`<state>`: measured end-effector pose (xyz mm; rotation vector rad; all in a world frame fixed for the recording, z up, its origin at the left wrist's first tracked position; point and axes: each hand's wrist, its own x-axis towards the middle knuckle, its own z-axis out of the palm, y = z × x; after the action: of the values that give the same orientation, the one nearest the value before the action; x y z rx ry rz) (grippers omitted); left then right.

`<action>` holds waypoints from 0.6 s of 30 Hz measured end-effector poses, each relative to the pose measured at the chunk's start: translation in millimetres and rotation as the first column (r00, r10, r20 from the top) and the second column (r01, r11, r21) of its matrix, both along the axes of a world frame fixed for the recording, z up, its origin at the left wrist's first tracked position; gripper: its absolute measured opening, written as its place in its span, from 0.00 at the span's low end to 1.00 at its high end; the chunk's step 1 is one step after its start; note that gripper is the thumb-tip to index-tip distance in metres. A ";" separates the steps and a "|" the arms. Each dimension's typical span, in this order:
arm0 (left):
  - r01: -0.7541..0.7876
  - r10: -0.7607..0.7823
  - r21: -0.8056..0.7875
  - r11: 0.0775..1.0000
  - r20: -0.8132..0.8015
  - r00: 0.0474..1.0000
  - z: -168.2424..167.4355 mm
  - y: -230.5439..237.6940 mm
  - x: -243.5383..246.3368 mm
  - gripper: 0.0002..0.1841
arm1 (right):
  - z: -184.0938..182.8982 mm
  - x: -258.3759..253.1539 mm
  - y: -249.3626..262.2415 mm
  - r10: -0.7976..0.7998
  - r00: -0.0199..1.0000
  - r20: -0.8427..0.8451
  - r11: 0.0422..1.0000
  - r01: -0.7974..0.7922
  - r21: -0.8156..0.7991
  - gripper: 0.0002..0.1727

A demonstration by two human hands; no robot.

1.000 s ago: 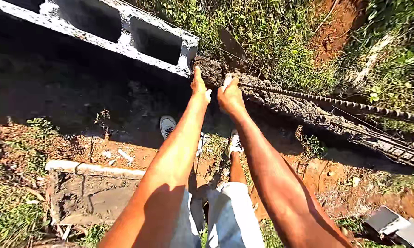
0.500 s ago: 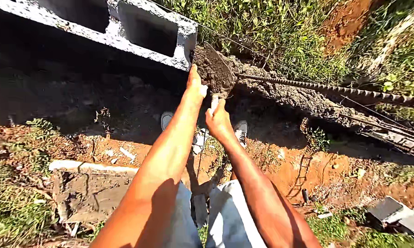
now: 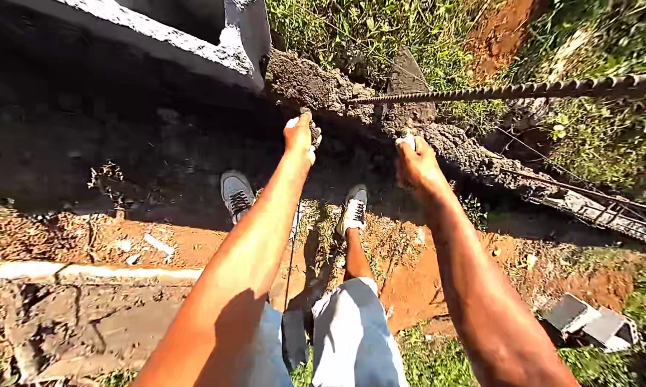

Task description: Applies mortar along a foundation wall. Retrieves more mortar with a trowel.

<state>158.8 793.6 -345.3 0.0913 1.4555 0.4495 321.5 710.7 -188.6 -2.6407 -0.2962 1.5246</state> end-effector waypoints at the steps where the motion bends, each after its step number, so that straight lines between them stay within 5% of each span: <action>1: -0.004 0.004 -0.002 1.000 0.008 1.000 -1.4 -4.2 3.0 0.25 | -10.4 -2.6 16.0 0.028 1.000 -0.003 0.999 -0.028 -0.037 0.24; 4: -0.060 0.060 0.004 0.998 0.042 0.997 -3.5 -12.9 16.6 0.31 | -51.6 -12.0 -5.5 0.200 0.976 0.085 0.976 -0.206 0.071 0.31; 8: -0.141 0.139 0.056 0.988 0.042 0.989 -4.7 -17.3 44.6 0.38 | -18.3 15.7 -44.2 0.343 0.936 -0.078 0.938 -0.339 0.068 0.32; 11: -0.216 0.214 0.061 0.975 0.033 0.976 -6.3 -14.3 50.1 0.36 | -27.8 53.3 -16.0 0.290 0.955 -0.066 0.951 -0.280 0.131 0.26; 15: -0.208 0.207 0.065 0.976 0.019 0.978 -7.7 -16.2 49.1 0.37 | -51.1 32.5 -7.1 0.373 0.928 0.020 0.922 -0.373 0.103 0.29; 18: -0.212 0.213 0.048 0.976 -0.016 0.977 0.5 -15.8 58.1 0.41 | -25.4 40.4 -41.0 0.480 0.871 -0.106 0.877 -0.479 0.040 0.30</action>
<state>216.9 777.9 -344.8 -0.0230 1.4824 0.6584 361.8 669.7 -214.0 -2.5773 -1.0157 1.7771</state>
